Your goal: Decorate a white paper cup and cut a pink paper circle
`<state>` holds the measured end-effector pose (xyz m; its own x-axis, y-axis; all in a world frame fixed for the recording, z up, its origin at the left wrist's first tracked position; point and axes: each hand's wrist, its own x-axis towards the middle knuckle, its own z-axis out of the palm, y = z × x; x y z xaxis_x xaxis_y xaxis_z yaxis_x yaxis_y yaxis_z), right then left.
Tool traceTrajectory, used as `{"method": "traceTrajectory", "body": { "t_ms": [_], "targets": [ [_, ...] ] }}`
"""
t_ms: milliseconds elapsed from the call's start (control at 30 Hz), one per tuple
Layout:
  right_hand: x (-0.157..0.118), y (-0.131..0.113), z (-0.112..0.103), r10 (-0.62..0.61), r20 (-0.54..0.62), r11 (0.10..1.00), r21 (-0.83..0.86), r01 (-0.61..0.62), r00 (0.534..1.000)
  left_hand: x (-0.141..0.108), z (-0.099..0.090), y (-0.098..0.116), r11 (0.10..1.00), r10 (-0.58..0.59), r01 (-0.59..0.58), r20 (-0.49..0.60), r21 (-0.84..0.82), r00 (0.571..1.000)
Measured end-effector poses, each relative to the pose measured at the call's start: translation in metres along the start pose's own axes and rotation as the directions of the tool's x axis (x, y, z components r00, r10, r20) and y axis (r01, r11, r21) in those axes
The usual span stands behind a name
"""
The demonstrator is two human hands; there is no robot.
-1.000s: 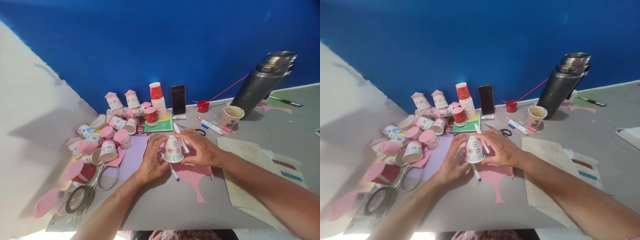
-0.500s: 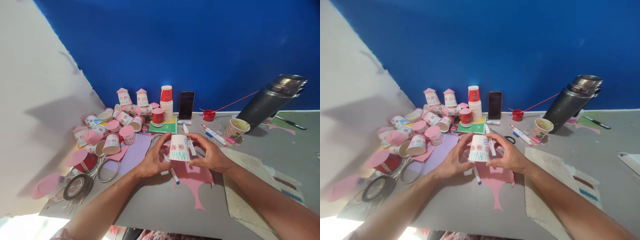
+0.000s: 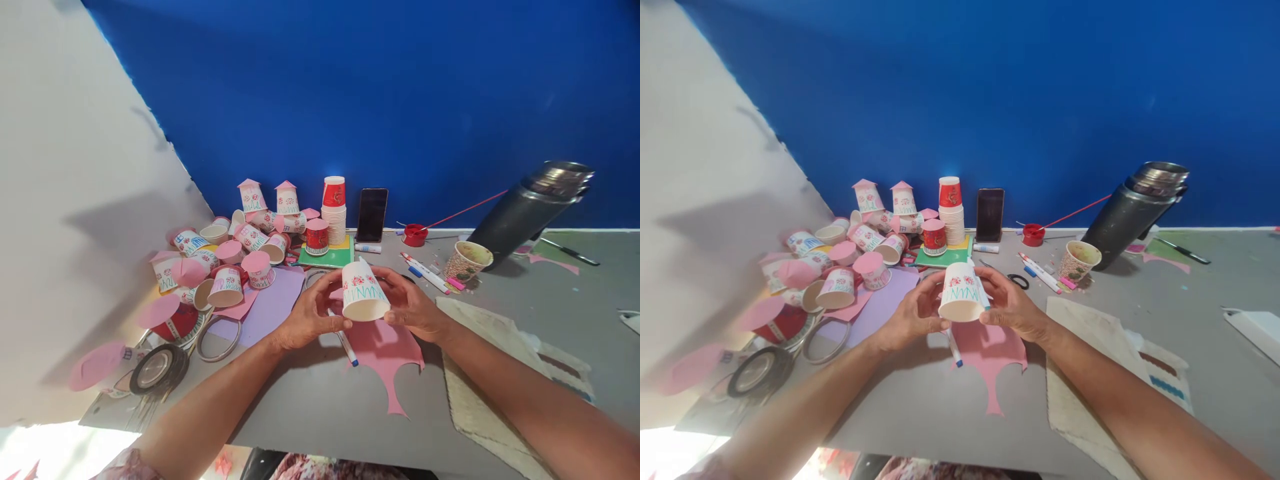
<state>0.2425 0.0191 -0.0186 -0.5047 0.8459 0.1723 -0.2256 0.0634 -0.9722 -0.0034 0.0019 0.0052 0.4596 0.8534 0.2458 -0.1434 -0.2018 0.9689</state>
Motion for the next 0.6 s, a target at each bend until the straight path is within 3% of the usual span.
{"method": "traceTrajectory", "body": {
  "t_ms": [67,133,233,300,400,600],
  "targets": [
    [0.0,-0.001,-0.002,-0.021,-0.015,0.996,-0.084,0.019,1.0,-0.002,0.001,0.001,0.997,0.007,-0.005,-0.024,0.074,1.0],
    [0.001,-0.005,-0.006,-0.059,-0.038,0.979,-0.196,0.051,0.998,-0.004,-0.001,0.001,0.966,0.052,-0.033,-0.066,0.258,0.996],
    [0.002,-0.011,-0.014,-0.1,-0.043,0.957,-0.279,0.084,0.994,-0.006,-0.004,-0.002,0.787,0.196,-0.115,-0.07,0.606,0.978],
    [0.002,-0.014,-0.018,-0.103,-0.044,0.958,-0.272,0.087,0.994,-0.006,-0.006,-0.004,0.651,0.274,-0.173,-0.017,0.739,0.962],
    [0.001,-0.018,-0.02,-0.119,-0.109,0.959,-0.272,0.086,0.987,-0.006,-0.009,-0.009,0.569,0.296,-0.183,0.008,0.802,0.955],
    [0.0,-0.02,-0.015,-0.146,-0.147,0.958,-0.268,0.103,0.978,-0.006,-0.013,-0.011,0.575,0.259,-0.166,0.014,0.801,0.966]
  ]
}}
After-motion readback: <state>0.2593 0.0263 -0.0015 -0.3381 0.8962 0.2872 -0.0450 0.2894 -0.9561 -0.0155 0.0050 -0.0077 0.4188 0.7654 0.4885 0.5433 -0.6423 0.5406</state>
